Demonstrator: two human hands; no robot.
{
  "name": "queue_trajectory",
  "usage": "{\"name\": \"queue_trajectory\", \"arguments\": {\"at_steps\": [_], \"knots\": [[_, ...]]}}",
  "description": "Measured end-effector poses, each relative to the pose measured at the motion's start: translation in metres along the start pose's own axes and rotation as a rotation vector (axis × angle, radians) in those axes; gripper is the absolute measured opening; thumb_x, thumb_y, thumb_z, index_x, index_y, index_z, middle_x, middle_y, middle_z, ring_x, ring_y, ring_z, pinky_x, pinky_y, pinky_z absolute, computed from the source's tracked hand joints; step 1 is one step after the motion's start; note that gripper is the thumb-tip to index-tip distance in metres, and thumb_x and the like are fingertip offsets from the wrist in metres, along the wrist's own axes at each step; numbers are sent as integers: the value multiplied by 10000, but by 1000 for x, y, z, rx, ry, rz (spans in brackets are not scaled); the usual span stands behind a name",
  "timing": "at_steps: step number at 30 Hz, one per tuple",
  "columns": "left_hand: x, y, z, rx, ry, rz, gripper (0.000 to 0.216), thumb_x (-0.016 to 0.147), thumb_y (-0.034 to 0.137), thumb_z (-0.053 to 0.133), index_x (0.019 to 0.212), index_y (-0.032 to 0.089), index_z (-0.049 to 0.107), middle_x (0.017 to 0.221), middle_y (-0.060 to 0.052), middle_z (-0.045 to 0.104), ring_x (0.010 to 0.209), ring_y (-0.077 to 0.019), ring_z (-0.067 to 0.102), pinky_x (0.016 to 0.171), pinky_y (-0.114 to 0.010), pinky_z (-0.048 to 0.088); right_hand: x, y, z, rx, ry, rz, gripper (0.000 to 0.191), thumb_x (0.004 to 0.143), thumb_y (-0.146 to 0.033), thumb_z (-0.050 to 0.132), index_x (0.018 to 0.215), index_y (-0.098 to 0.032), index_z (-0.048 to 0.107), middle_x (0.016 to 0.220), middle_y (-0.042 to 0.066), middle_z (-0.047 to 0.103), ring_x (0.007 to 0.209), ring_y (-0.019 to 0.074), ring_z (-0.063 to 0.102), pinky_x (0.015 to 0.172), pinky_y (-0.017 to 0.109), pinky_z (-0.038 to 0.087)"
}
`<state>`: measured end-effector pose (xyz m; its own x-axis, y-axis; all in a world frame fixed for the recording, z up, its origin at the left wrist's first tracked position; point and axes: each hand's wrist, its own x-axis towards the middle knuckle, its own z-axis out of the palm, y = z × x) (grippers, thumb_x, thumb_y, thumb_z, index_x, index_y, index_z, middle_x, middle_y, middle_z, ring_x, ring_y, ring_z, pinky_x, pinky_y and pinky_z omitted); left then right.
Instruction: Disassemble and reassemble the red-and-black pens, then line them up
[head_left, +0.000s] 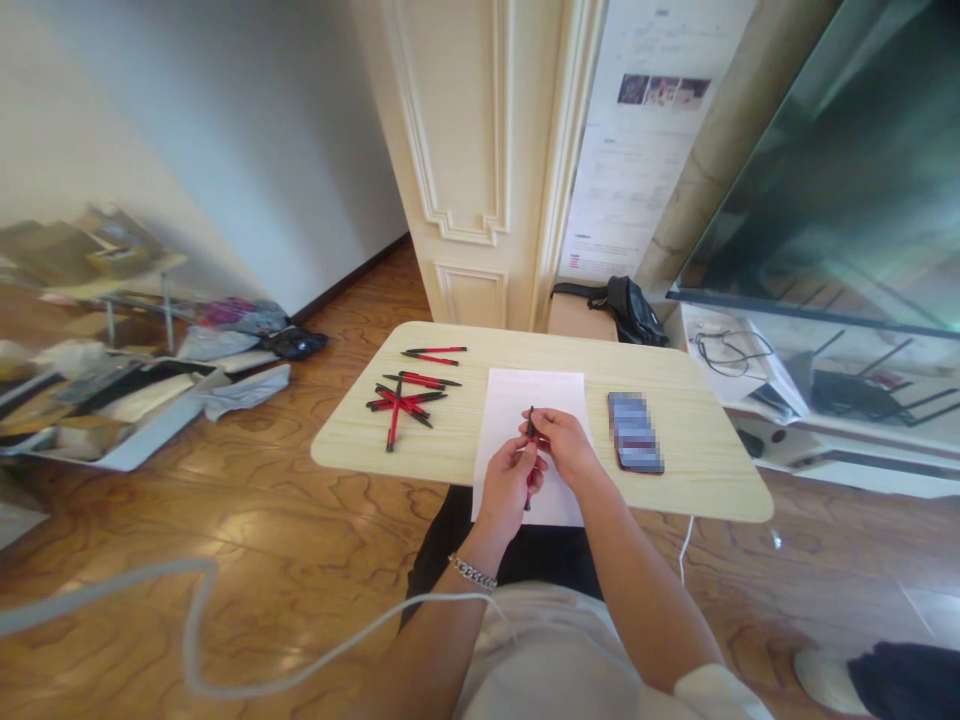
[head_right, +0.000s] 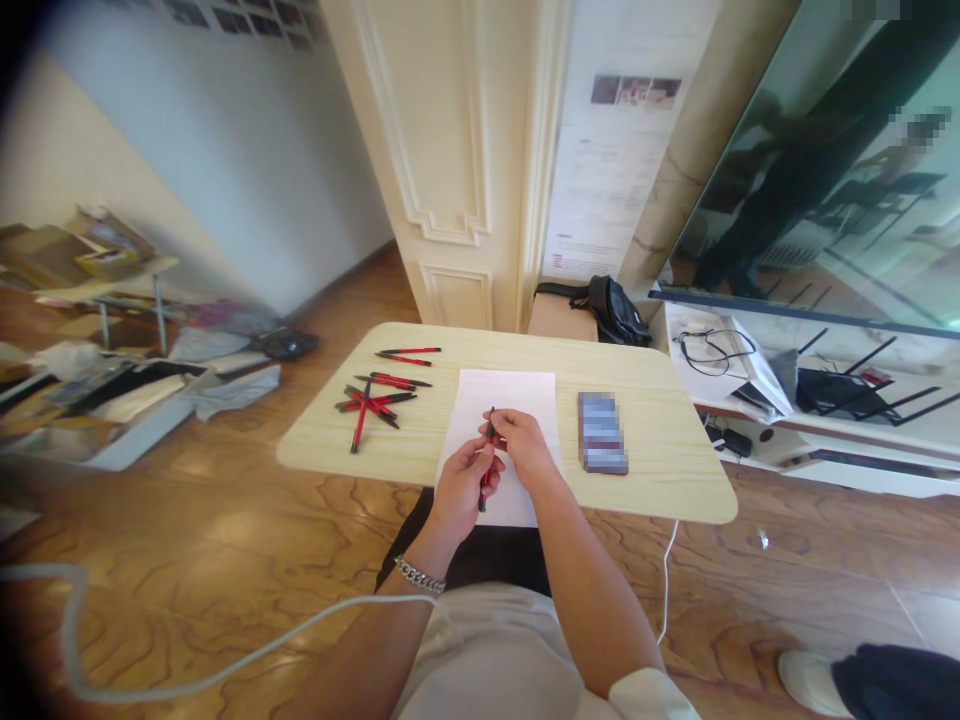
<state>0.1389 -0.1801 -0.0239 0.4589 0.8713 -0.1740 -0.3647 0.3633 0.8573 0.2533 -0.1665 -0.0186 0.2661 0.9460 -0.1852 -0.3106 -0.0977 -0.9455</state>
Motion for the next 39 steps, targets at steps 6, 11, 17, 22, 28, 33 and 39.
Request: {"name": "queue_trajectory", "arguments": {"at_steps": [6,11,17,22,28,33,39], "knots": [[0,-2,-1,7,5,-1,377,763,454,665,972,155,568,629,13,576,436,-54,451,393,-176,242,0,-3,1,-118,95,-42,375,673,-497,705,834,-162,649,720,25,653,614,127,557,618,276,429],[1,-3,-2,10,8,-7,359,784,448,646,980,157,568,634,11,578,436,-57,453,393,-178,252,-1,-4,0,-4,-22,20,384,716,-502,657,890,-159,662,806,64,678,686,156,601,658,299,456],[1,-3,-1,25,5,17,356,779,443,654,963,147,584,645,-2,589,472,-69,494,420,-184,300,0,-4,-2,-105,51,-58,348,670,-455,726,830,-159,638,695,16,635,608,122,553,621,273,443],[1,-2,-1,16,35,2,365,767,437,667,956,137,582,697,-27,613,499,-82,525,436,-195,323,1,-3,-4,-52,-48,14,382,750,-483,634,943,-154,657,846,73,680,690,150,604,649,289,459],[1,-2,-1,32,37,16,312,779,409,660,913,133,604,736,-32,613,498,-66,502,430,-191,294,3,-1,-6,-174,15,-69,334,695,-428,708,875,-153,652,697,32,651,589,122,551,574,259,414],[0,0,-1,31,34,16,292,775,408,657,868,135,611,695,-17,599,460,-52,463,408,-189,245,3,-6,-10,-122,-86,-16,300,736,-378,661,942,-161,672,834,60,686,655,126,575,650,281,439],[1,1,-1,21,41,18,291,764,403,664,869,138,605,689,-12,585,445,-50,445,390,-188,213,4,-7,-10,-72,-155,40,346,765,-424,623,1004,-178,665,940,79,694,715,142,606,674,293,449]]}}
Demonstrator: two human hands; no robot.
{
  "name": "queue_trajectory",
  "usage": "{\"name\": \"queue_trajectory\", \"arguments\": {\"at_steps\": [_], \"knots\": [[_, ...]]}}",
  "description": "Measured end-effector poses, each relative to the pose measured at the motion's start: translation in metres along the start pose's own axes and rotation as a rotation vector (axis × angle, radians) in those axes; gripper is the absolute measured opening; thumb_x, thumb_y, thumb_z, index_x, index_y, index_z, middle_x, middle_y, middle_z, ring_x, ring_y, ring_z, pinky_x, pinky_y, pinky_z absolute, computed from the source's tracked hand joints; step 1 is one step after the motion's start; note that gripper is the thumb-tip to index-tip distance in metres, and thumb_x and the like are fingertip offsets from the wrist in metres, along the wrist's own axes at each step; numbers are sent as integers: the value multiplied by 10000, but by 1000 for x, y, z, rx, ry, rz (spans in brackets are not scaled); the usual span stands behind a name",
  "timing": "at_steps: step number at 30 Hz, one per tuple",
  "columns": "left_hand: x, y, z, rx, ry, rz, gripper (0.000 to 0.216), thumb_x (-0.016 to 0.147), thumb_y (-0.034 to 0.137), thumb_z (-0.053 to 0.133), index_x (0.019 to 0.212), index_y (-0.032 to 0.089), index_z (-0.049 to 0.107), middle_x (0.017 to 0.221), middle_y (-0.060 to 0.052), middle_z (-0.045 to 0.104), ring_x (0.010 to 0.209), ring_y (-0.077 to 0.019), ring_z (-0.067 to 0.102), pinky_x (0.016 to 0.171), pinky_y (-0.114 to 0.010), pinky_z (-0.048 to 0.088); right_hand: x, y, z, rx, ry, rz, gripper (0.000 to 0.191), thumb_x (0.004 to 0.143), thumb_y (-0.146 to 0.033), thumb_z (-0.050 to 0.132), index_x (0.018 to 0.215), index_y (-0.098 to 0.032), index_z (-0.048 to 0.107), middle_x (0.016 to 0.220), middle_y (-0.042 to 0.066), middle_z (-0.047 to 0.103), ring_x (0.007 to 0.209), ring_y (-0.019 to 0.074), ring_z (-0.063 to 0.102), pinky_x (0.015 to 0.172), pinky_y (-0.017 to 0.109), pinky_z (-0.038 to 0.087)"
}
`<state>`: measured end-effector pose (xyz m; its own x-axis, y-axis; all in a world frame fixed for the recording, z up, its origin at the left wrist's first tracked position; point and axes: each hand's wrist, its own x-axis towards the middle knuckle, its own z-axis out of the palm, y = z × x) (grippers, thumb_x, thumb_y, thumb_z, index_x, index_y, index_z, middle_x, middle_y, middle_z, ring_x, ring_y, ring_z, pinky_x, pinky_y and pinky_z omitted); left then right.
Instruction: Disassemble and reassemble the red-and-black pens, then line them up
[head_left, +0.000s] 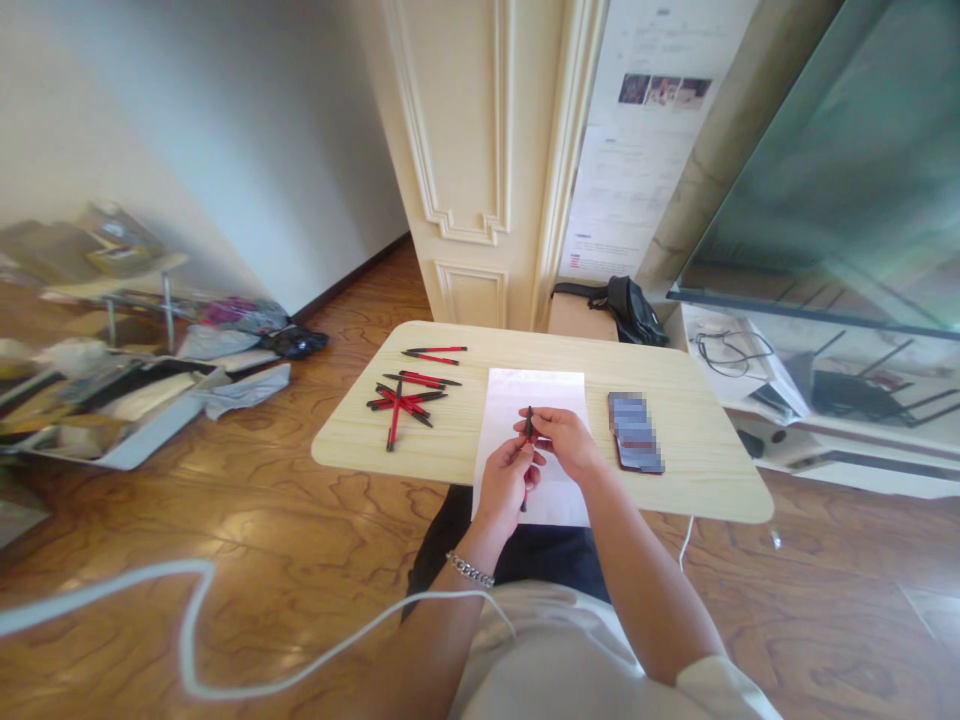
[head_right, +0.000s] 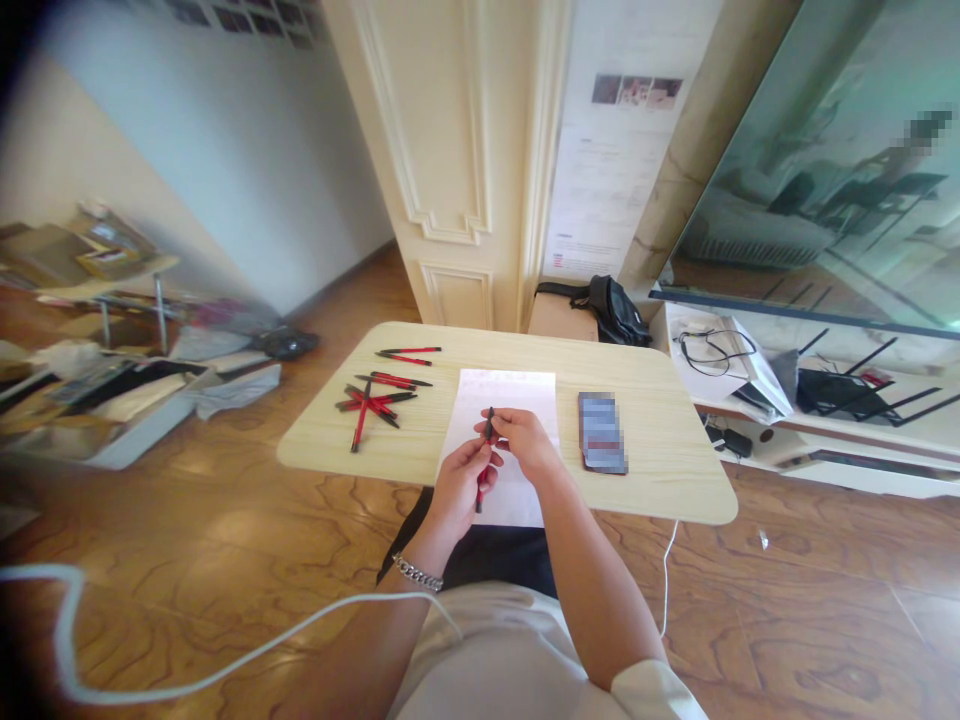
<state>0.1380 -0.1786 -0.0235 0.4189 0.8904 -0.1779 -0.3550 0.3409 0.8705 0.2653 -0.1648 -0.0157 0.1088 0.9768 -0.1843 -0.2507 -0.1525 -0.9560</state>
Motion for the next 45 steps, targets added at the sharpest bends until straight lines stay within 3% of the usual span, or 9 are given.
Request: {"name": "queue_trajectory", "arguments": {"at_steps": [6,11,17,22,31,33,37,41,45], "knots": [[0,0,0,2,0,7,319,762,395,667,944,140,608,685,-10,586,445,-51,446,397,-192,238,2,0,5,-185,218,-46,416,659,-460,729,931,-157,645,694,33,664,612,140,582,583,267,411],[-1,0,-1,3,-4,-2,327,771,397,655,972,143,604,691,-12,592,448,-53,450,393,-190,231,-3,-1,4,-34,54,-20,377,751,-467,625,989,-177,658,931,80,700,721,148,619,660,289,445],[-2,-1,-1,-15,0,-10,363,749,404,672,994,143,609,686,-9,592,442,-55,452,394,-194,236,-2,-2,3,-229,204,-64,377,712,-451,670,958,-166,655,724,39,684,643,142,598,599,262,414],[-3,-1,-1,5,5,-23,383,750,408,667,1028,153,608,682,-1,579,423,-50,436,380,-192,190,-1,-9,2,-207,179,-29,350,742,-416,623,999,-180,658,876,60,709,701,141,630,604,250,408],[-12,-6,-12,25,-19,-34,366,768,414,653,1023,155,604,695,-8,573,425,-46,435,385,-184,185,28,-14,-9,-101,266,-103,355,700,-423,670,947,-168,677,828,52,693,651,118,612,615,245,467],[-15,-5,-17,3,-8,-27,367,764,416,659,1018,157,603,699,-9,575,435,-46,444,389,-180,187,38,-11,-10,-217,286,-102,311,705,-402,664,894,-155,687,760,46,687,610,123,602,606,252,470],[-17,-2,-26,-45,28,-8,370,757,416,670,1017,162,602,698,-6,579,437,-42,448,393,-176,190,53,-4,2,-679,349,-61,289,719,-344,657,954,-177,668,664,28,678,631,162,620,624,270,454],[-17,2,-31,-68,64,-6,396,734,422,691,1019,161,607,693,-4,581,431,-39,447,391,-176,201,60,0,21,-1048,388,-97,193,751,-326,634,894,-199,658,765,58,700,792,199,633,712,286,432],[-16,5,-32,-87,88,-1,420,714,430,708,1016,155,611,695,-8,582,441,-41,456,391,-174,206,65,3,34,-1234,361,-86,175,827,-330,562,839,-187,663,848,109,699,841,226,636,728,299,419]]}}
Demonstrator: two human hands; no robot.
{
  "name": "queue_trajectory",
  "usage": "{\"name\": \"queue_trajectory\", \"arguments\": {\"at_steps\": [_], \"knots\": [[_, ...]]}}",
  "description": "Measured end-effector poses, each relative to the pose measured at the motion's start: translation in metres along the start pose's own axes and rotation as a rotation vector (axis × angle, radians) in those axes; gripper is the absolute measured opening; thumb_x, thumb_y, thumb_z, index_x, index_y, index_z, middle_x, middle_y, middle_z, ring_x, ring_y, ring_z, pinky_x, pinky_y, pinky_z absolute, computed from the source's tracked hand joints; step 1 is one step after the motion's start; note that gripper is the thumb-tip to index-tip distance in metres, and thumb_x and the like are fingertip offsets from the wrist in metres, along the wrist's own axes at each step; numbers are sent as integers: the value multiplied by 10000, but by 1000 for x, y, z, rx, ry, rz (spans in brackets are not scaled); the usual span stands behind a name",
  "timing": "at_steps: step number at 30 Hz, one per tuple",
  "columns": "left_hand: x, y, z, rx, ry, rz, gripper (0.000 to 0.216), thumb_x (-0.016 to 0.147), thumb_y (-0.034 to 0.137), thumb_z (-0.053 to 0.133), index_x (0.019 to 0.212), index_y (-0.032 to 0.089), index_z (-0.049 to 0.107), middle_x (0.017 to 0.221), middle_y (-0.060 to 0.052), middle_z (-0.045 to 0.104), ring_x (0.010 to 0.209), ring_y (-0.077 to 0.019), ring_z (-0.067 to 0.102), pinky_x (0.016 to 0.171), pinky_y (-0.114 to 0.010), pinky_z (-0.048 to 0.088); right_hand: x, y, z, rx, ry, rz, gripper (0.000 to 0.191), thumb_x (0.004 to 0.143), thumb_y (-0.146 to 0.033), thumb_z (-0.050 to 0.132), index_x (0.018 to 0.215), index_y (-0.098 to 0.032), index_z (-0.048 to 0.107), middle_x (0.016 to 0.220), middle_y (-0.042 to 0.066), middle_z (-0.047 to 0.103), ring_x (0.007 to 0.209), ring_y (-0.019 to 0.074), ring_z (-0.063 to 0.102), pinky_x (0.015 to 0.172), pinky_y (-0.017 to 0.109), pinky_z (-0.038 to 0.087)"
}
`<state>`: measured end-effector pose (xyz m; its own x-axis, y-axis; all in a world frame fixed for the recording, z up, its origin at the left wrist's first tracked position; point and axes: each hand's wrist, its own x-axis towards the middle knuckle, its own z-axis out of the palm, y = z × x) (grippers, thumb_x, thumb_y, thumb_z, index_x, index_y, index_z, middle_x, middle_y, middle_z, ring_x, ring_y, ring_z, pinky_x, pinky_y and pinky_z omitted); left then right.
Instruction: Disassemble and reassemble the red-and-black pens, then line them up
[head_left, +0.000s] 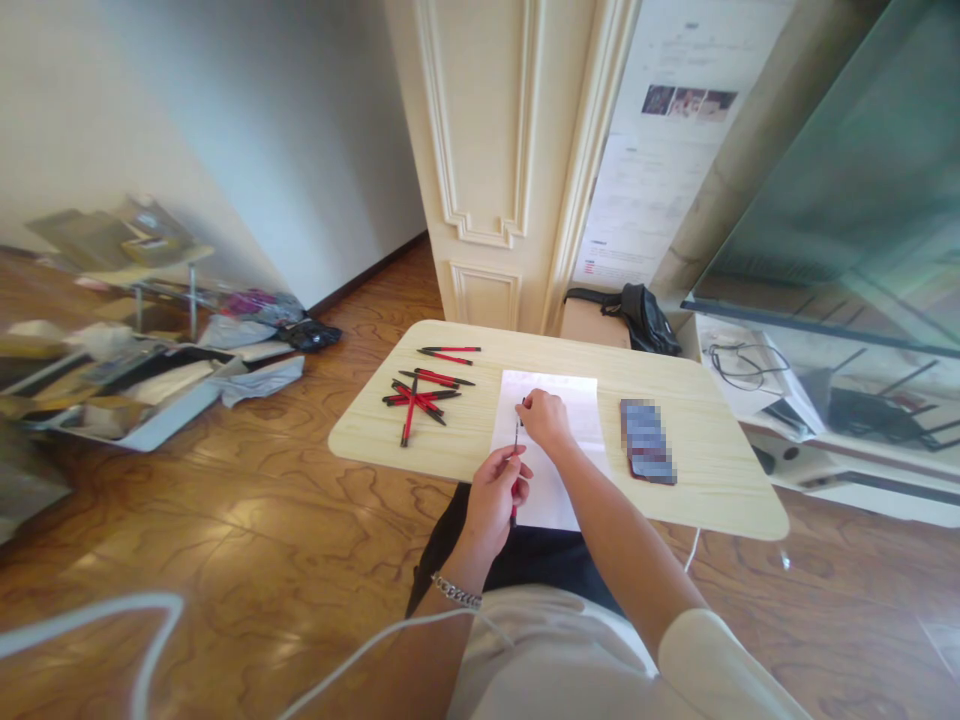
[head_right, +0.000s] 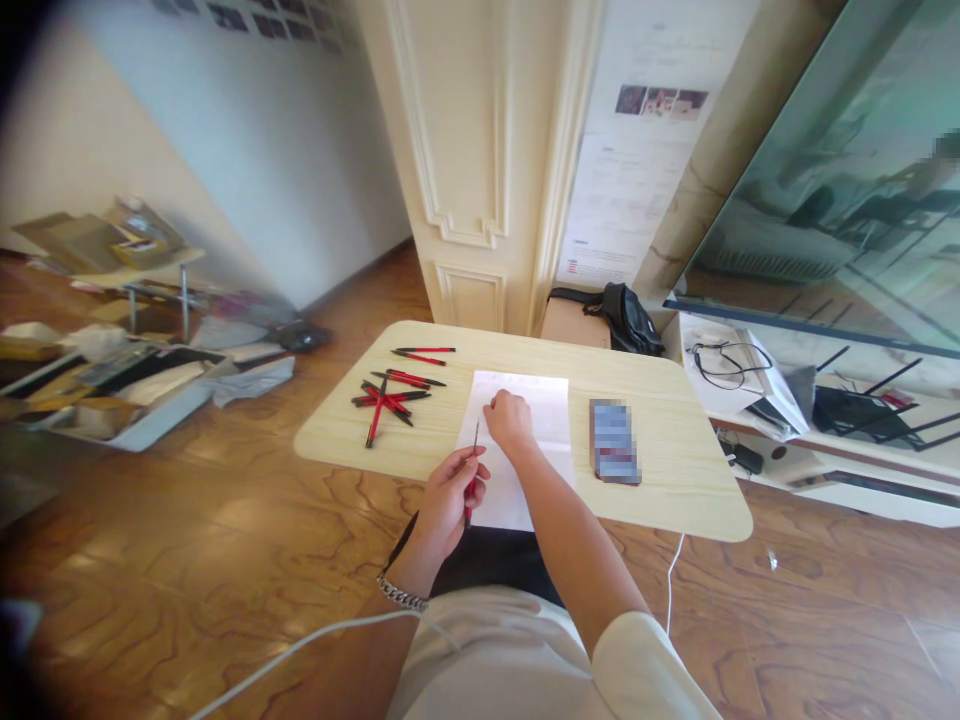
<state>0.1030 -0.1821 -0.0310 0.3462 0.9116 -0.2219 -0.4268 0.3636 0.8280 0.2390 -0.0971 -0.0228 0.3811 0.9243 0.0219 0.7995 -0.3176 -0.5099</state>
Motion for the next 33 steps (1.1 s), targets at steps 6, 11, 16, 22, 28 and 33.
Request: {"name": "queue_trajectory", "arguments": {"at_steps": [6,11,16,22,28,33], "knots": [[2,-1,-1,12,-19,19,373,759,412,673,1028,162,608,701,-2,575,455,-40,460,400,-170,214,-2,-4,2,-41,-16,-9,191,850,-337,550,872,-179,655,881,135,694,849,235,633,728,304,406],[4,-2,2,10,-11,13,382,747,421,677,1019,163,608,703,-5,583,445,-38,456,397,-175,216,-18,6,-16,217,61,-22,321,905,-411,436,832,-192,659,824,83,696,780,188,617,703,279,398],[5,-5,9,18,-38,4,365,747,414,671,997,156,609,687,-6,583,436,-41,451,396,-180,222,-56,21,-26,636,-90,-81,364,835,-496,494,754,-185,662,693,27,661,631,150,565,592,258,400],[-1,-11,18,66,-59,-18,337,768,397,652,995,153,603,694,-5,569,437,-44,445,388,-181,207,-49,28,-26,790,-86,20,286,771,-448,557,729,-181,650,609,8,608,529,120,505,514,248,377],[-2,-8,12,91,-30,-14,336,779,397,643,1004,155,587,702,-3,566,440,-43,443,386,-175,206,-7,35,-27,263,-64,76,252,757,-378,574,660,-167,672,664,90,667,648,193,599,595,287,396],[1,-6,7,93,-16,-17,342,773,402,649,998,152,586,694,-1,563,441,-46,445,385,-176,215,0,30,-17,-104,-79,45,232,769,-322,576,786,-140,718,839,190,703,840,272,646,708,320,418]]}}
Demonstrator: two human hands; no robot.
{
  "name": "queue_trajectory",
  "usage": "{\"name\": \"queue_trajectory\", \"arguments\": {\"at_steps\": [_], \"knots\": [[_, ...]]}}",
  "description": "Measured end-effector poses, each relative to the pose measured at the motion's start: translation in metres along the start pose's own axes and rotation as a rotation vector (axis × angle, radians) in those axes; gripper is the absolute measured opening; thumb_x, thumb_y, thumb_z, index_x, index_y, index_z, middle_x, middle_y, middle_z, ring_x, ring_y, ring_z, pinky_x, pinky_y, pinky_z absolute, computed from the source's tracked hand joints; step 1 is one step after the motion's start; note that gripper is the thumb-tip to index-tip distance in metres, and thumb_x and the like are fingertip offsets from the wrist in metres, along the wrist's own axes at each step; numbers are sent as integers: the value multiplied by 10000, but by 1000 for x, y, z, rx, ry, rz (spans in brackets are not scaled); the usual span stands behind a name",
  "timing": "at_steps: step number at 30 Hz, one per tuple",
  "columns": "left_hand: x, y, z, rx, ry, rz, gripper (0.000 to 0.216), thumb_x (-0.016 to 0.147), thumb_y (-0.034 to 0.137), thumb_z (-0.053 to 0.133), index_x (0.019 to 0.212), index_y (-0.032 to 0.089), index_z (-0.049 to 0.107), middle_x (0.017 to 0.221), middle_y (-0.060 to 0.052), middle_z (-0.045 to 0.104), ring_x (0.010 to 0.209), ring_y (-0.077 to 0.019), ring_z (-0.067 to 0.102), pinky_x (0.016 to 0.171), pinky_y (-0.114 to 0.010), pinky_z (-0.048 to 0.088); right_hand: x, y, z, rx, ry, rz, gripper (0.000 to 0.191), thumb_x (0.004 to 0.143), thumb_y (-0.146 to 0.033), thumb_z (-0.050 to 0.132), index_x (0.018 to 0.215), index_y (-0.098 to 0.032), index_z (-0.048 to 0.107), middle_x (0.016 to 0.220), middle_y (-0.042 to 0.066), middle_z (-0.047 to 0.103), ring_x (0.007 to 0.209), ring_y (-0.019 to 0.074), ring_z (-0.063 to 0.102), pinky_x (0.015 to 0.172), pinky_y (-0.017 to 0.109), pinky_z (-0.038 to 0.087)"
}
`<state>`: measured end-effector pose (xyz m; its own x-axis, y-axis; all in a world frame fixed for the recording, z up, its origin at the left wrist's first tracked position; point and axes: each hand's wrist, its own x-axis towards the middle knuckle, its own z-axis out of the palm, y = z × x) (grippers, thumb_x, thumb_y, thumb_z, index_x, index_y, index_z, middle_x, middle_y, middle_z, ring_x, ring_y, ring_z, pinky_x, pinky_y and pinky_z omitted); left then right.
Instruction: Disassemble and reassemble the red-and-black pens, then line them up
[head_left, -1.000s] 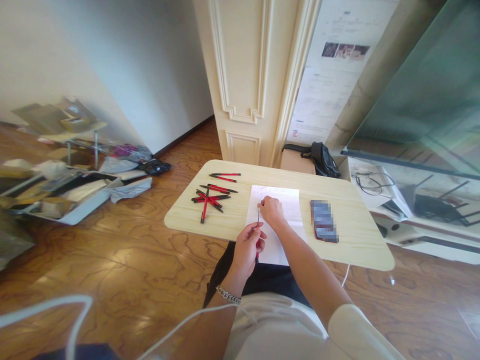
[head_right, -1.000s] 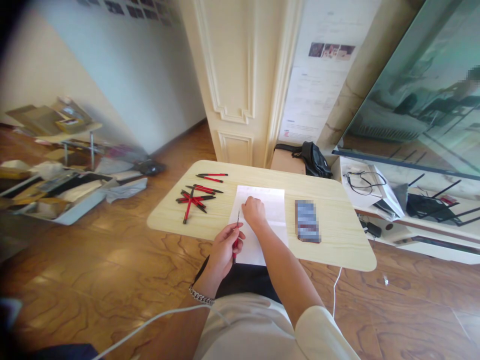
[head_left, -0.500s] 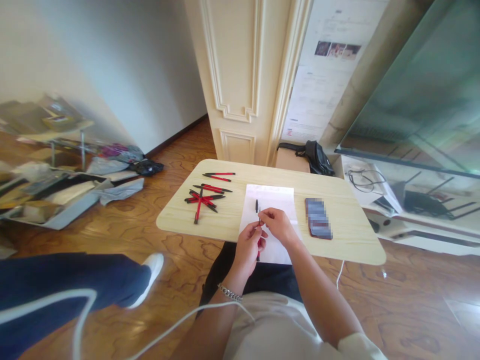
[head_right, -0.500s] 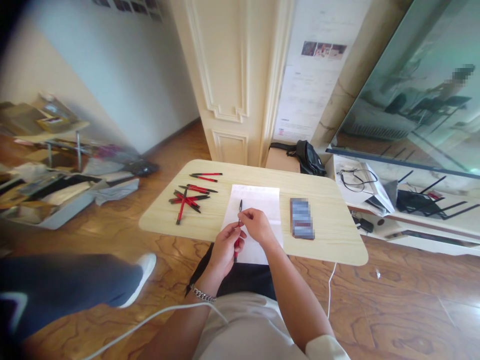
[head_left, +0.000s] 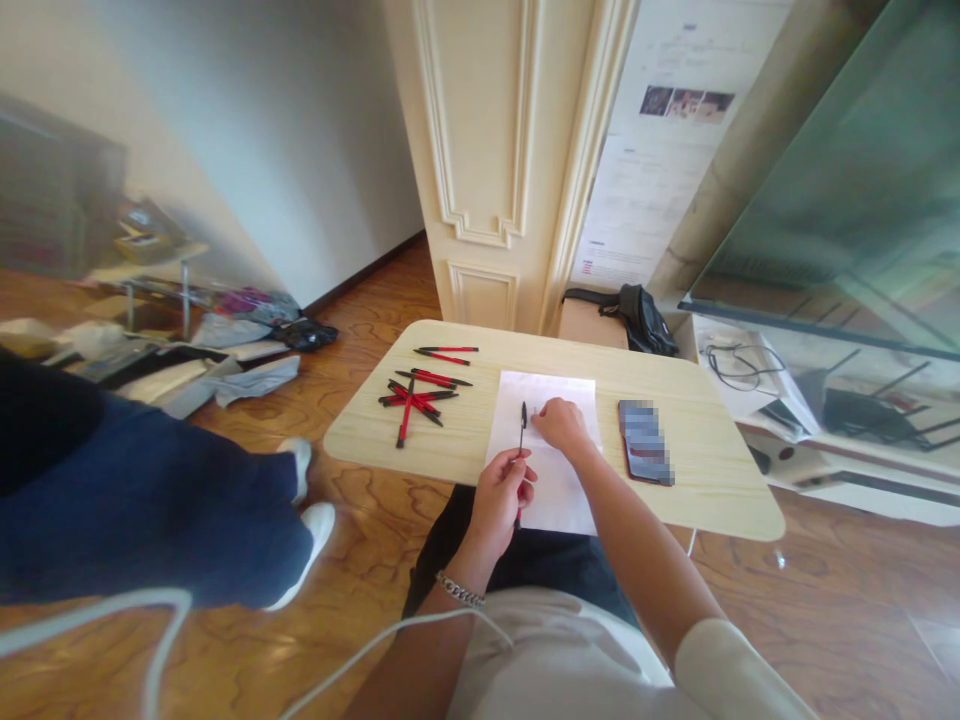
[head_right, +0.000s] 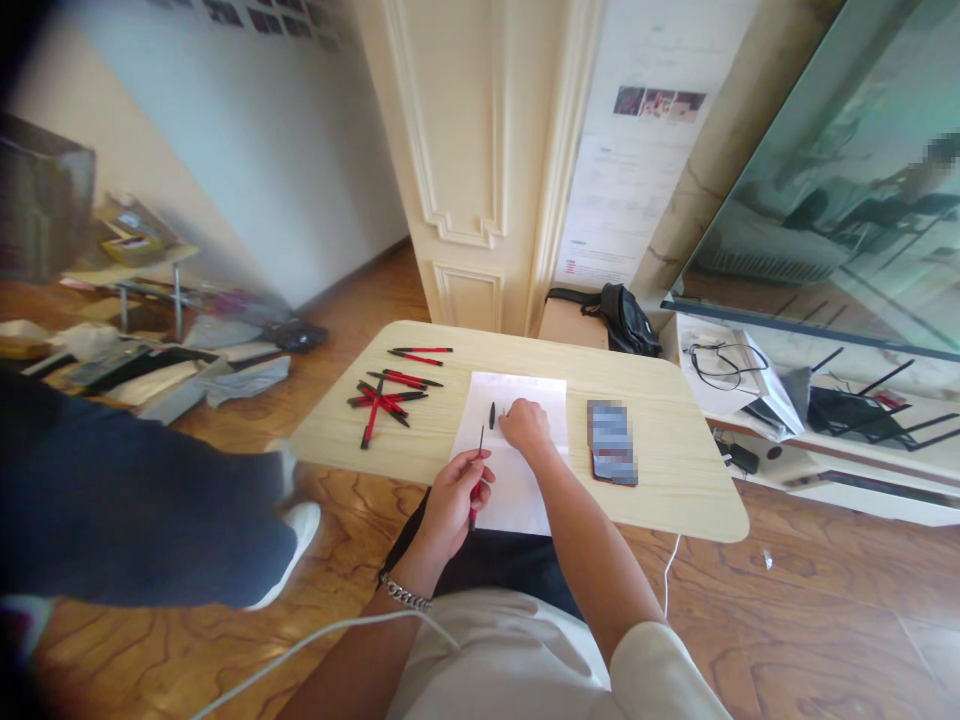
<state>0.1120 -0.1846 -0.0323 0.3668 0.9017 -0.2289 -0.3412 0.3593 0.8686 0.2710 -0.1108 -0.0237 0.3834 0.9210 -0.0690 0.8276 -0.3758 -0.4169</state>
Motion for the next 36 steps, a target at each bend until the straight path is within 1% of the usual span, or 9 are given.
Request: {"name": "queue_trajectory", "arguments": {"at_steps": [5,8,12,16,22,25,29,32,36], "knots": [[1,-1,1,-2,-5,1,338,779,397,641,1000,147,584,689,1,562,451,-48,453,392,-174,219,-1,-5,-2,-36,-26,2,245,782,-325,576,831,-130,716,876,191,702,862,273,647,725,318,423],[2,-2,2,-4,-13,3,324,789,392,630,1000,150,580,687,8,557,445,-44,442,394,-174,220,-8,-2,-10,50,34,-10,291,805,-390,556,797,-143,711,819,146,705,816,248,640,699,305,415],[4,-4,6,1,-33,-2,326,798,400,620,1011,157,582,690,8,560,445,-43,440,394,-173,217,-37,10,-16,388,25,-107,414,874,-468,435,788,-163,701,752,65,693,700,166,609,638,262,406],[5,-10,12,23,-68,17,315,812,402,605,1000,149,595,705,-6,568,459,-47,452,398,-176,229,-66,19,-12,705,-127,-183,307,794,-438,554,805,-166,696,740,33,685,682,144,594,613,241,418],[0,-14,18,29,-96,-17,359,795,405,624,1046,151,598,703,-8,577,462,-57,468,401,-181,248,-42,24,-18,902,-26,7,264,732,-386,579,772,-143,676,696,45,671,565,111,541,501,215,372],[-1,-10,16,16,-72,-25,361,775,390,642,1037,145,605,694,-10,591,462,-61,484,406,-183,263,-15,26,-21,764,-18,66,253,729,-348,551,677,-133,676,596,37,637,479,94,481,466,214,329],[0,-5,11,-21,-33,-32,350,763,311,633,1065,136,608,706,-27,619,470,-67,508,415,-185,294,3,23,-16,318,-39,72,205,688,-259,567,555,-144,672,506,51,608,513,134,537,505,236,336],[1,-1,10,-76,-19,-57,383,734,246,642,1093,120,598,720,-44,639,489,-83,543,436,-194,345,3,17,-9,114,28,61,173,698,-246,576,634,-161,711,614,92,672,637,183,611,564,253,362],[0,3,11,-138,-14,-85,415,733,221,679,1121,133,562,794,-70,669,568,-131,631,539,-249,478,0,12,-8,45,66,44,175,735,-267,580,695,-173,721,726,128,705,740,221,641,633,274,391]]}}
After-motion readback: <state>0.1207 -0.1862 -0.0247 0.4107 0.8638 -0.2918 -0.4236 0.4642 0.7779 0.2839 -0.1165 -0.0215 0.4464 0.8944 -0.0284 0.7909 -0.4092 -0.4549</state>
